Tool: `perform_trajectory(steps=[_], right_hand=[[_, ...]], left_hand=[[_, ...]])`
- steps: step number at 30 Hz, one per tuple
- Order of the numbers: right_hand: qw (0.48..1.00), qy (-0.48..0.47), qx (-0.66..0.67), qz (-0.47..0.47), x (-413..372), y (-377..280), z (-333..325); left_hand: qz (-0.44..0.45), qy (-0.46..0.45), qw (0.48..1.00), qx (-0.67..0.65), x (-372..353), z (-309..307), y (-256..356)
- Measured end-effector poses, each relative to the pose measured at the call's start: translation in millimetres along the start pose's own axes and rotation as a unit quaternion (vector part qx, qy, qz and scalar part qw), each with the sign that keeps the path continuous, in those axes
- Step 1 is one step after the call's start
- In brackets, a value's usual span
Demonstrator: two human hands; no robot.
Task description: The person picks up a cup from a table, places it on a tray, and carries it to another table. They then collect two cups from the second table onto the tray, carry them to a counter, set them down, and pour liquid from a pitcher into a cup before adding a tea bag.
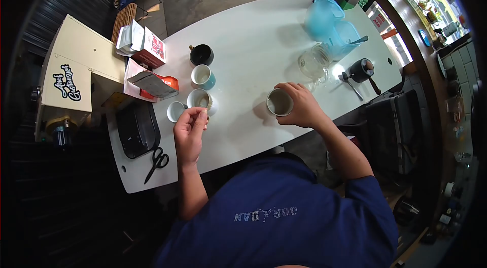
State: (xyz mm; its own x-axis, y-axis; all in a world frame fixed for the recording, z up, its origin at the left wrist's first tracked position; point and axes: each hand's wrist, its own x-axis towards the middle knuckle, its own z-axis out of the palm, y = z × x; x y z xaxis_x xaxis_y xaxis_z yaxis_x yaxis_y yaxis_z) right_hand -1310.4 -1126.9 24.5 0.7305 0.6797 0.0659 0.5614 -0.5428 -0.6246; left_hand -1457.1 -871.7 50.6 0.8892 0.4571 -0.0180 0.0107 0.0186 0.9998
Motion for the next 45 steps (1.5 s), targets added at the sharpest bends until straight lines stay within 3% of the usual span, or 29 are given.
perform_trajectory(steps=[20, 29, 34, 38, 45], right_hand=[[0.987, -0.101, 0.01, -0.128, 19, 45, -1], [0.978, -0.121, 0.065, -0.156, 20, 51, -2], [0.975, -0.083, 0.139, -0.15, 5, 61, -3], [0.985, -0.043, 0.159, -0.06, -19, 71, -5], [0.982, -0.001, 0.182, 0.042, -71, 75, -12]], left_hand=[[-0.072, 0.142, 0.987, 0.016, -64, 48, -30], [-0.082, 0.142, 0.986, 0.039, -66, 62, -27], [-0.092, 0.108, 0.987, 0.072, -51, 71, -28], [-0.1, 0.048, 0.991, 0.074, -28, 83, -32], [-0.147, -0.151, 0.972, 0.1, 35, 112, -48]])
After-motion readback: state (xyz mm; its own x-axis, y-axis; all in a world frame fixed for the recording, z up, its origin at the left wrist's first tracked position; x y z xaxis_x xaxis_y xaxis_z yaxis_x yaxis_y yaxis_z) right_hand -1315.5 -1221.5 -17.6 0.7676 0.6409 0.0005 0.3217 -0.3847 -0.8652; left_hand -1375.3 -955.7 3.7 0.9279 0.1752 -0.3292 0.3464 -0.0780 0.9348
